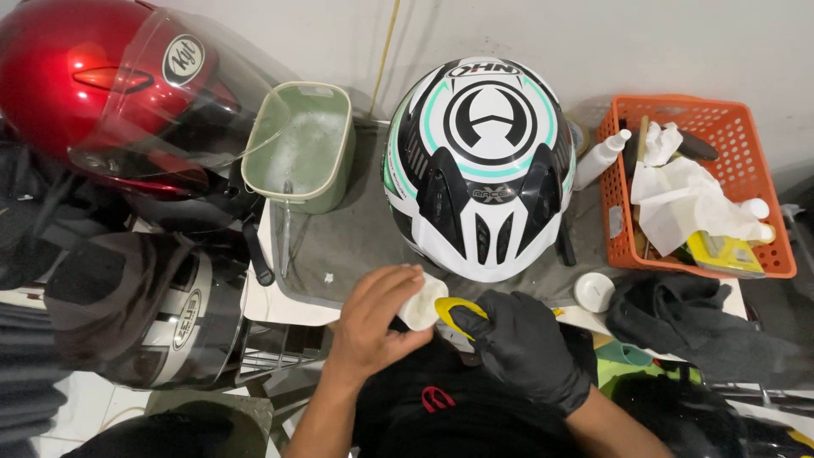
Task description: The person cleans a white motorcycle helmet with black and green graphics using a yellow cloth and a white substance from a small container. They wipe the exterior and interior surfaces, then lift the visor to clean underneath. Finally, they place the white helmet aside and pick up a red helmet to begin cleaning it.
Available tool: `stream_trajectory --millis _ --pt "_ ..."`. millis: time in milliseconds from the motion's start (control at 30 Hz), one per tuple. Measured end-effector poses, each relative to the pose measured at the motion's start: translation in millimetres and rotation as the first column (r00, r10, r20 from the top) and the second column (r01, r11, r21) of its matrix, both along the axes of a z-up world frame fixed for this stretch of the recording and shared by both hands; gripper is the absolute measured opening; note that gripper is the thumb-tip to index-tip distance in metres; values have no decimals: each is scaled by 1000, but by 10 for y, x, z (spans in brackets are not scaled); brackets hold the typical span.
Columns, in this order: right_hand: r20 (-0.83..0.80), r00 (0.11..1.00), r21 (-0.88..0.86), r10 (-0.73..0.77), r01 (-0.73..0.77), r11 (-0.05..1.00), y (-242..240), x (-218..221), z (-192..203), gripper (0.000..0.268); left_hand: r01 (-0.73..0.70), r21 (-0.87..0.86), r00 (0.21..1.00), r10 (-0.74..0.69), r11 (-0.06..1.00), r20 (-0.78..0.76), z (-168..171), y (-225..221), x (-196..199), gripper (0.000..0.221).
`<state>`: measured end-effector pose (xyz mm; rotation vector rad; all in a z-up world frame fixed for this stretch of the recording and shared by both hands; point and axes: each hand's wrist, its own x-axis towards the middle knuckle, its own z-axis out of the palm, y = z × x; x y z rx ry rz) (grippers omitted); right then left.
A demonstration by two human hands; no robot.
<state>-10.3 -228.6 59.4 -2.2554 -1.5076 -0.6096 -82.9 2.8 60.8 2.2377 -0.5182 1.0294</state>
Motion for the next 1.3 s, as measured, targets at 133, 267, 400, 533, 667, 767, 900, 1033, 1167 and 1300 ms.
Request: stream_trajectory --millis 133,267,400,533,667,767,900,1033,1167,1300 --pt "52 998 -68 33 -30 997 -57 22 -107 70 24 48 1000 -24 999 8 197 -50 -6 46" --pt "40 999 -94 17 -13 996 -4 24 146 43 47 59 999 -48 997 8 235 -41 18 49" --pt "106 994 -143 23 -7 990 21 13 234 34 81 66 997 -81 995 3 243 -40 32 45" --pt "-351 934 -118 61 -109 987 -262 242 -95 50 88 23 996 -87 996 -36 165 14 -8 57" --pt "-973 179 200 146 339 919 -395 303 -146 40 24 -10 999 -24 1000 -44 171 64 -21 55" --pt "-947 -140 203 289 434 878 -421 298 -128 35 9 -5 999 -10 1000 -43 169 40 -19 56" --pt "-816 -303 321 492 469 823 -464 275 -115 30 10 -7 998 -11 1000 -59 151 23 -23 61" --pt "-865 -180 295 468 572 765 -667 291 -165 22 15 -97 991 -28 995 -132 -6 116 -75 65" --pt "-668 -41 638 743 483 600 -759 294 -139 13 -191 -98 948 158 977 -276 -274 296 -87 70" --pt "-596 42 693 802 531 488 -836 322 -228 13 -461 -108 824 379 881 -421 -717 515 -71 73"
